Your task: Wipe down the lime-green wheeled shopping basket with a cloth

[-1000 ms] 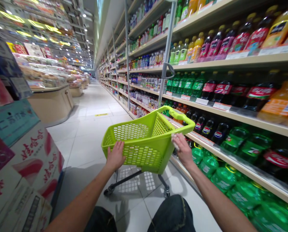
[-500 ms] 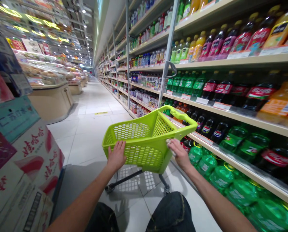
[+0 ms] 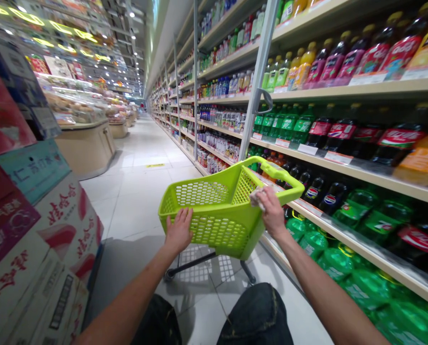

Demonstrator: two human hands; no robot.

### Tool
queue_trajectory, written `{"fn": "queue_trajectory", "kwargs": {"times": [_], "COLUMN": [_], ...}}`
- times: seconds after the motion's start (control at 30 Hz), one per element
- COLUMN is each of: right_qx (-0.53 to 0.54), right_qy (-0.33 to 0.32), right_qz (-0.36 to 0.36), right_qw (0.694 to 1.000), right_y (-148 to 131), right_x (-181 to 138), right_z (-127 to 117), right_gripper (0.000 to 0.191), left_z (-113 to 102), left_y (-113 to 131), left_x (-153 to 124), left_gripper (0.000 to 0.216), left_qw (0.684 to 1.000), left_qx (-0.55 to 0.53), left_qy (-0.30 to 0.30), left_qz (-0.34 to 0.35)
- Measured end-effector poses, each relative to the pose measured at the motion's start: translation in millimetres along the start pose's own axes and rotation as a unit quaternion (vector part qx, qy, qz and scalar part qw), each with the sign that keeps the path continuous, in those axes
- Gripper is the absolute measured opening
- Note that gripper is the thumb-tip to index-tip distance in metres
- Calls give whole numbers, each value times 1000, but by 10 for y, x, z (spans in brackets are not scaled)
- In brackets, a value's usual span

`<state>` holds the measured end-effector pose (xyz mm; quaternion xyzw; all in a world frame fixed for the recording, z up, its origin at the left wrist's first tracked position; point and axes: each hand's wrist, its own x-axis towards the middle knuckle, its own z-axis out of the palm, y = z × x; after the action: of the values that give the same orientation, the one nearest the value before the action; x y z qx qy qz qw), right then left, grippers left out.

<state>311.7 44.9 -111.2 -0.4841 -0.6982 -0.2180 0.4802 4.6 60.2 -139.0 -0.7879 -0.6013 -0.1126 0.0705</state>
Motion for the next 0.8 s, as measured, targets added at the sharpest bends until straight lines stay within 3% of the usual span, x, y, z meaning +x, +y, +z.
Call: {"fn": "queue_trajectory", "kwargs": {"times": [0.03,0.1,0.23,0.3,0.37,0.43,0.5,0.67,0.8], "right_qx": [-21,-34,32,59,57,29,-1,17,118], "right_qy": [27,12,-164,-193,-138,-48,3,-37,-23], "right_qz": [26,39,-58,-94,-84,-41,-6,24,157], "right_qw": [999,999,984,975,985,998,1000,999,980], "right_y": [33,20,-309,-455,-480,-388,-250,-106,-134], "right_x": [57,33,-419,-556,-501,-307,-99,86,196], "right_z": [-31,11,352,428,366,230,117,76,-96], "right_gripper": [41,41,34,34,36,40,42,38,38], "left_z": [-6,-12,2,18,30,33,24,-15,-29], "left_y": [12,36,24,-14,-55,-82,-91,-76,-40], "left_x": [-2,-7,-19,-26,-29,-27,-24,-45,-85], "left_gripper": [68,68,69,70,70,70,70,68,67], "left_qw": [1000,1000,1000,1000,1000,1000,999,1000,1000], "left_qx": [-4,-10,-11,-13,-18,-22,-25,-20,-7], "left_qy": [-1,-3,0,0,-1,-3,-4,-1,17], "left_qz": [-6,-16,-10,-5,-6,-15,-25,-12,-1]}}
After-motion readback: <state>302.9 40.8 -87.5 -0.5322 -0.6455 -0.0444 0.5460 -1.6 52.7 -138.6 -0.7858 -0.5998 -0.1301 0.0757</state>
